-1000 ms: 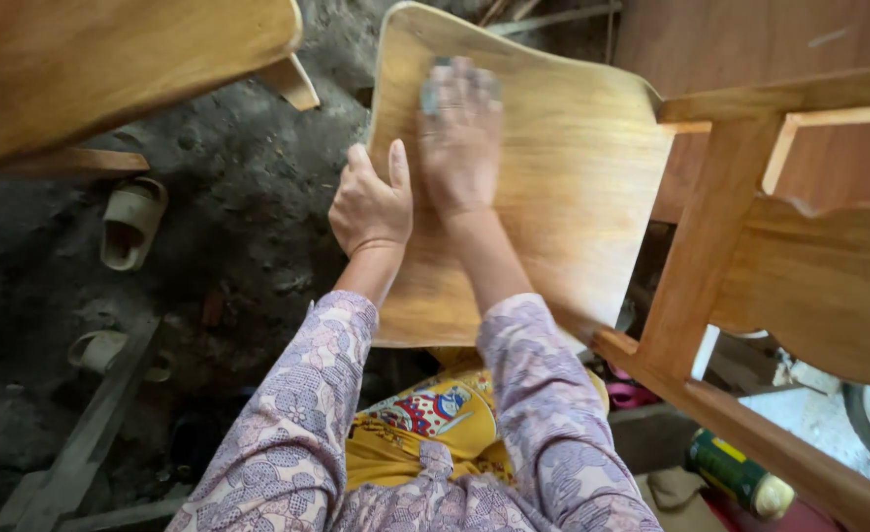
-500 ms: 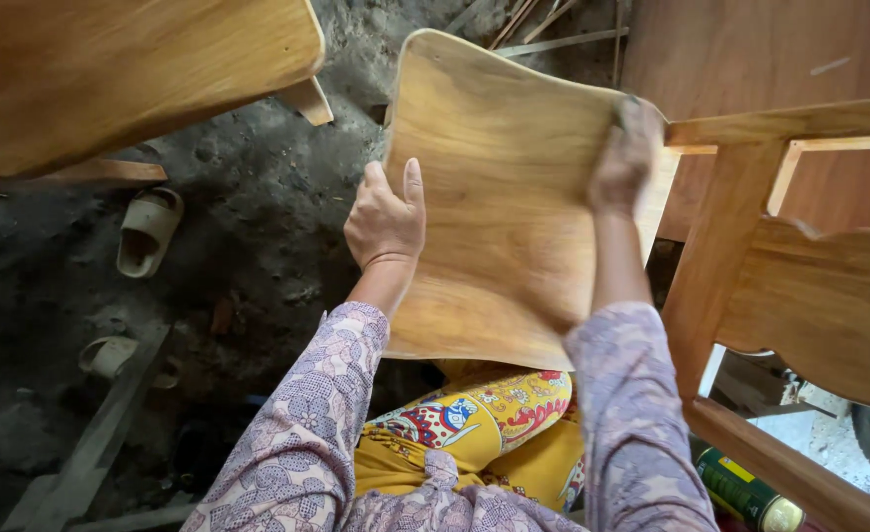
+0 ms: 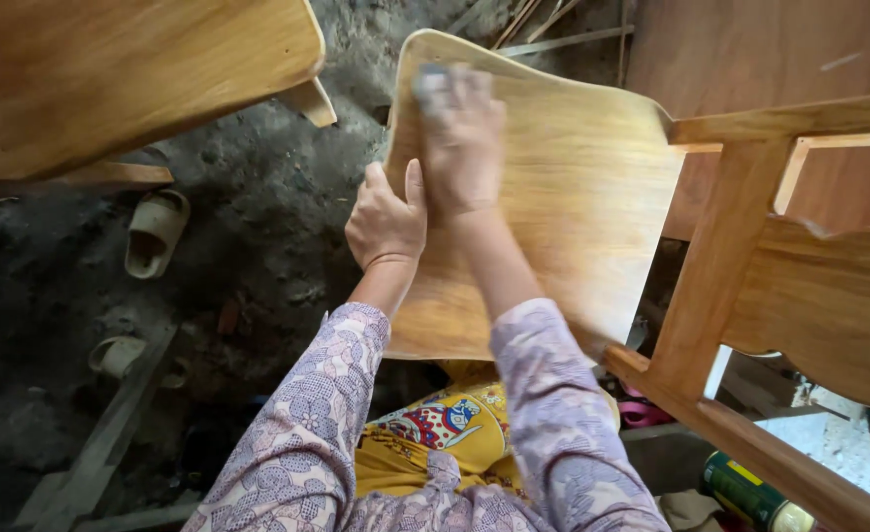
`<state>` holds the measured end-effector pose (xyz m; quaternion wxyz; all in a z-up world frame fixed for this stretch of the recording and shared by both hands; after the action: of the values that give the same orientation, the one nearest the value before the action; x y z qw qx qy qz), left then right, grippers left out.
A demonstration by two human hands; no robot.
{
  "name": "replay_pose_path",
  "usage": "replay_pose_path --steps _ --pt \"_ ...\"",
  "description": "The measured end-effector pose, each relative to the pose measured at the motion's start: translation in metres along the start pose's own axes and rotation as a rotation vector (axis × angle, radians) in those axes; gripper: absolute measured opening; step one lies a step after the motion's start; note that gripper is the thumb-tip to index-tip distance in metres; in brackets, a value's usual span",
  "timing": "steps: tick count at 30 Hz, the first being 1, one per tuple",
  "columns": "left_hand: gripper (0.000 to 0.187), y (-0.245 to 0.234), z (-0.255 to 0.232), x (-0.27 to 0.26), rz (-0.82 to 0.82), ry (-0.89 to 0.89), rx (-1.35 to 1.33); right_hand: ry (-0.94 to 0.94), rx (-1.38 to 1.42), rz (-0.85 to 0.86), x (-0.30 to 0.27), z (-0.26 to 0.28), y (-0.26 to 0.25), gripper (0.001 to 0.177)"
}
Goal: The person sits on the floor and sands the seat of a wooden chair using a sanding block held in their right hand. They move the block back and forth across the surface to smooth the wood.
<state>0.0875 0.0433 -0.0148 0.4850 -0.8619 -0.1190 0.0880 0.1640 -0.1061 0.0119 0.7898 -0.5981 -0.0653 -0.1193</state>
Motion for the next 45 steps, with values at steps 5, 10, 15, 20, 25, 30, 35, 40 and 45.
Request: replay_pose_path --steps 5,10,15,20,25,30,35,40,45 --pt "0.052 0.002 0.000 -0.001 0.021 -0.032 -0.005 -0.154 0.123 0.186 -0.001 0.023 -0.001 0.038" --pt "0.055 0.002 -0.002 0.002 0.014 -0.012 -0.009 -0.187 0.250 -0.139 0.013 -0.100 -0.038 0.047" --pt "0.055 0.001 0.001 0.000 -0.016 -0.016 -0.002 0.064 0.187 -0.253 -0.014 -0.255 -0.038 0.035" --pt "0.055 0.003 0.001 0.001 -0.013 -0.002 -0.038 0.303 0.017 -0.359 -0.022 -0.281 -0.018 0.044" --pt "0.057 0.000 0.001 0.000 -0.002 -0.002 -0.044 -0.050 0.257 -0.325 0.020 -0.056 -0.057 0.032" --pt "0.062 0.003 0.001 0.001 0.054 -0.014 -0.066 -0.064 0.087 -0.001 0.026 0.022 0.021 0.037" --pt "0.057 -0.004 -0.004 0.001 0.004 -0.004 0.007 -0.060 0.082 0.125 0.030 -0.015 0.008 0.037" --pt "0.055 0.002 -0.001 0.001 0.011 -0.011 0.025 0.037 0.157 -0.151 -0.015 -0.137 -0.046 0.035" --pt "0.052 0.004 -0.002 -0.001 0.078 0.019 0.025 0.169 0.067 -0.327 -0.119 -0.241 -0.091 0.040"
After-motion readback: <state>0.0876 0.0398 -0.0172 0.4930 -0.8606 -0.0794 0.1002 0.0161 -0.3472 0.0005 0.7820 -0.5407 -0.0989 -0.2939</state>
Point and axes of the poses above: each hand's wrist, its own x-axis towards the middle knuckle, its own y-axis out of the palm, z = x × y, the point moved 10 cm from there along x, towards the middle knuckle, and after that the axes turned 10 degrees about y, right-handed, at the moved point
